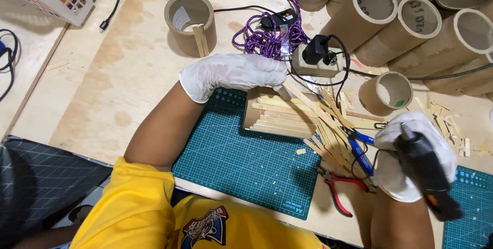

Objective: The person is using a hot glue gun to attach small wooden sticks to a cardboard tube to cover its surface.

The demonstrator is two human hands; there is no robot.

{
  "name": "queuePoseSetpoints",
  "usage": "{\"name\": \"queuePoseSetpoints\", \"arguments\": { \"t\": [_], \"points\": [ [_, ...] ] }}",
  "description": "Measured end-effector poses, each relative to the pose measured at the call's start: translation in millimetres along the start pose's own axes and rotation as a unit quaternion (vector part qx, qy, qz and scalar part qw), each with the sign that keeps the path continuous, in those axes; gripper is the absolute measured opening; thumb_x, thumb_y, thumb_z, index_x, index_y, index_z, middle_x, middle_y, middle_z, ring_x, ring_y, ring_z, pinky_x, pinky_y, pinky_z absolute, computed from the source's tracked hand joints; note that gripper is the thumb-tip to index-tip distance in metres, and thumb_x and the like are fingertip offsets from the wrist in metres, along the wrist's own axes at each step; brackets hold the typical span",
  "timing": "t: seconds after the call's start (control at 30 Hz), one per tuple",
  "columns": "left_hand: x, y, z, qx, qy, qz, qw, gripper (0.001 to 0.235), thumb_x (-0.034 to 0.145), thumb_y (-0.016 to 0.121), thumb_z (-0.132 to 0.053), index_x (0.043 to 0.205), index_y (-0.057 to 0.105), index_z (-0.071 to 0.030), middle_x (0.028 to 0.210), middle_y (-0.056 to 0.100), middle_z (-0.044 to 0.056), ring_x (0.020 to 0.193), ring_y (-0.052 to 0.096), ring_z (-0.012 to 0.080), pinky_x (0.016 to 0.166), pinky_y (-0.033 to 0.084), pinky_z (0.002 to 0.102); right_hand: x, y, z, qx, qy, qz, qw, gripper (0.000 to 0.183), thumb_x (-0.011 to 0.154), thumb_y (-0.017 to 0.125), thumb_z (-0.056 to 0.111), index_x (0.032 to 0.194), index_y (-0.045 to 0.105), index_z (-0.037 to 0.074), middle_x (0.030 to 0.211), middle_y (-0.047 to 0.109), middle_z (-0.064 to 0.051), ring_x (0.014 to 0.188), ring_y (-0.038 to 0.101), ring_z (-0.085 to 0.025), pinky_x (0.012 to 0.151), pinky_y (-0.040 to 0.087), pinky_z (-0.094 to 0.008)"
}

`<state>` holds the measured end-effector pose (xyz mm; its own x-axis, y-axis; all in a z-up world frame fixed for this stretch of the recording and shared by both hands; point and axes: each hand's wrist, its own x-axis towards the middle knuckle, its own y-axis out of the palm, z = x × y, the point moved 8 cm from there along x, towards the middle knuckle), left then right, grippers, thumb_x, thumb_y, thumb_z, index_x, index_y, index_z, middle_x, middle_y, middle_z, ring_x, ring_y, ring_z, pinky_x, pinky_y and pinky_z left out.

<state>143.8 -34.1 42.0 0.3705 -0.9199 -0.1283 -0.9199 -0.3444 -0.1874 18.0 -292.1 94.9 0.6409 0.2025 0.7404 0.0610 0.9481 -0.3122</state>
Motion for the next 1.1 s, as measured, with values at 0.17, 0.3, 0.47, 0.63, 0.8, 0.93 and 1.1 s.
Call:
{"name": "queuePoseSetpoints", "arguments": {
  "t": [0.17,0.3,0.47,0.63,0.8,0.93,1.1],
  "points": [
    [-0.1,-2.1,-3.1,-0.007,-0.001,-0.014,1.000,0.047,0.099,0.046,-0.053,0.111,0.067,-0.013,0.111,0.071,-0.002,0.100,0.062,0.0073,0.091,0.050,0.024,12.3,14.6,21.6,-0.052,-0.157,-0.059,0.984,0.025,0.099,0.048,0.005,0.075,0.051,0.001,0.064,0.058,-0.014,0.056,0.060,-0.024,0.057,0.050,-0.039],
    [-1.3,-0.9,0.5,-0.005,-0.035,-0.022,0.999,0.047,0.098,0.045,-0.055,0.102,0.068,-0.015,0.091,0.061,-0.005,0.073,0.048,0.0066,0.059,0.043,0.021,20.6,18.7,29.6,-0.053,-0.132,-0.024,0.990,0.028,0.093,0.050,-0.004,0.066,0.043,-0.004,0.058,0.051,-0.019,0.048,0.048,-0.025,0.044,0.034,-0.037],
    [2.7,0.0,2.6,-0.013,0.016,-0.011,1.000,0.044,0.103,0.046,-0.045,0.111,0.071,-0.010,0.102,0.064,-0.004,0.094,0.056,0.0070,0.090,0.046,0.023,17.4,33.3,-1.7,0.339,0.357,-0.001,0.870,0.042,0.095,0.060,0.015,0.131,0.048,-0.001,0.081,0.058,-0.009,0.071,0.054,-0.017,0.067,0.045,-0.035],
    [-3.1,-1.7,-10.6,0.042,0.017,-0.015,0.999,0.043,0.103,0.042,-0.049,0.106,0.064,-0.013,0.099,0.060,-0.004,0.091,0.052,0.0080,0.087,0.044,0.025,26.1,44.0,-1.5,0.481,0.405,0.017,0.777,0.054,0.096,0.072,0.018,0.137,0.051,-0.009,0.086,0.063,-0.015,0.066,0.054,-0.018,0.061,0.039,-0.034],
    [-4.0,-5.4,-8.7,0.026,-0.034,-0.043,0.998,0.050,0.096,0.045,-0.055,0.114,0.068,-0.015,0.114,0.072,-0.004,0.096,0.058,0.0052,0.084,0.047,0.021,24.8,45.7,-13.9,0.550,0.373,0.068,0.744,0.050,0.100,0.070,0.019,0.136,0.048,-0.009,0.084,0.057,-0.015,0.067,0.048,-0.021,0.058,0.037,-0.035],
    [-1.6,-8.4,-3.2,0.036,-0.045,-0.048,0.997,0.055,0.096,0.041,-0.058,0.121,0.069,-0.017,0.107,0.066,-0.003,0.092,0.056,0.0083,0.079,0.043,0.023,28.5,48.5,4.9,0.572,0.283,0.153,0.755,0.049,0.095,0.074,0.020,0.123,0.046,-0.009,0.081,0.064,-0.018,0.056,0.054,-0.028,0.048,0.046,-0.039],
    [-3.9,-10.0,-9.0,0.086,-0.029,-0.039,0.995,0.065,0.094,0.035,-0.064,0.125,0.071,-0.020,0.097,0.061,-0.003,0.072,0.048,0.0095,0.065,0.042,0.023,25.5,45.3,10.5,0.551,0.256,0.248,0.755,0.037,0.101,0.070,0.024,0.105,0.068,-0.012,0.084,0.070,-0.023,0.060,0.063,-0.031,0.053,0.051,-0.041]
  ]
}}
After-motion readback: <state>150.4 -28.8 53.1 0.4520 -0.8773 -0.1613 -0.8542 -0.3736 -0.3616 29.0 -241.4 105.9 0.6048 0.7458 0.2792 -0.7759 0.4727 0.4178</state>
